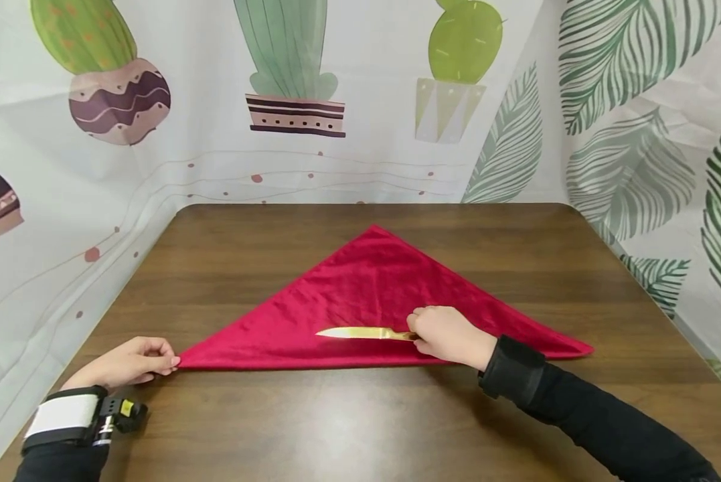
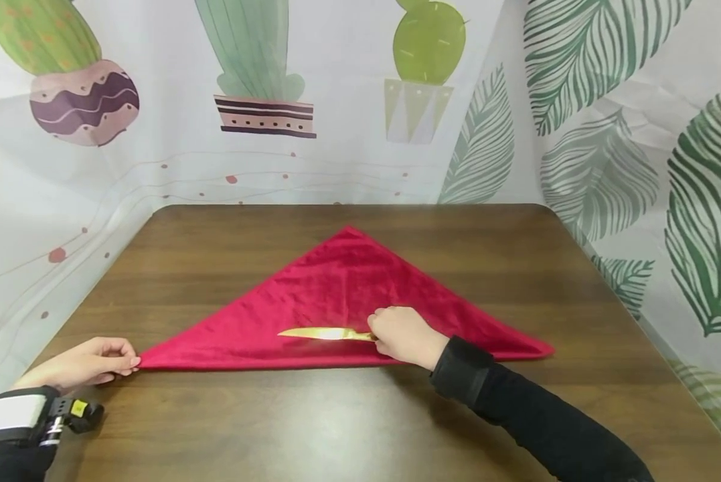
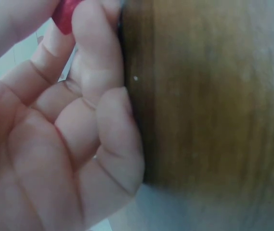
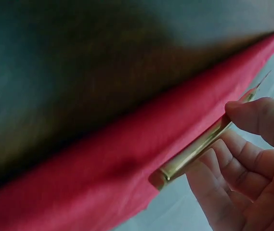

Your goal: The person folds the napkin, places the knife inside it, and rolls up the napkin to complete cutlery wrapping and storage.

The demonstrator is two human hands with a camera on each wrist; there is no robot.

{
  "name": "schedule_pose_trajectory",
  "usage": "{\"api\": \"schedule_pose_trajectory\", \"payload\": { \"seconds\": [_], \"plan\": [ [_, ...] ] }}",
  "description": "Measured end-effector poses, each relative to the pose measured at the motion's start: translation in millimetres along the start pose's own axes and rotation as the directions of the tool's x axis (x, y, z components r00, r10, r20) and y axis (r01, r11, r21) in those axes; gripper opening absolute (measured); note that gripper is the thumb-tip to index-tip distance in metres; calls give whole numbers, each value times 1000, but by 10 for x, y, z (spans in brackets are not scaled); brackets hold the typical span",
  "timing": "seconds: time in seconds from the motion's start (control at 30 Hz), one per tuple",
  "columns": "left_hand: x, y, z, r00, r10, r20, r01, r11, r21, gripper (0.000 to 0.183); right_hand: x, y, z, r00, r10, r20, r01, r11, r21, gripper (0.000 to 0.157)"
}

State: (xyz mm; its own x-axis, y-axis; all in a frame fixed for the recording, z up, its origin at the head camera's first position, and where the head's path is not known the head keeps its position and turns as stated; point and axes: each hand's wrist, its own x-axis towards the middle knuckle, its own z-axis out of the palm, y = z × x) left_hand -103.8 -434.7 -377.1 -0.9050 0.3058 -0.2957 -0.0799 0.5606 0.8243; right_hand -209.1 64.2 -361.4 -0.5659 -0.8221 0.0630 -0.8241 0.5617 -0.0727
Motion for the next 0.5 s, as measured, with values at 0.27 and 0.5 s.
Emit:
{"api": "schedule_pose_trajectory", "payload": {
  "seconds": [0.27, 0.5],
  "plan": [
    [-2, 26, -10, 1000, -1, -14, 2, 1000, 26, 19, 91, -80, 135, 998, -8, 63, 6, 1000, 19, 20],
    [2, 57, 33, 999, -10, -45, 12, 999, 51, 18, 107, -90, 149, 997, 7, 81, -12, 998, 61, 17]
  ]
}}
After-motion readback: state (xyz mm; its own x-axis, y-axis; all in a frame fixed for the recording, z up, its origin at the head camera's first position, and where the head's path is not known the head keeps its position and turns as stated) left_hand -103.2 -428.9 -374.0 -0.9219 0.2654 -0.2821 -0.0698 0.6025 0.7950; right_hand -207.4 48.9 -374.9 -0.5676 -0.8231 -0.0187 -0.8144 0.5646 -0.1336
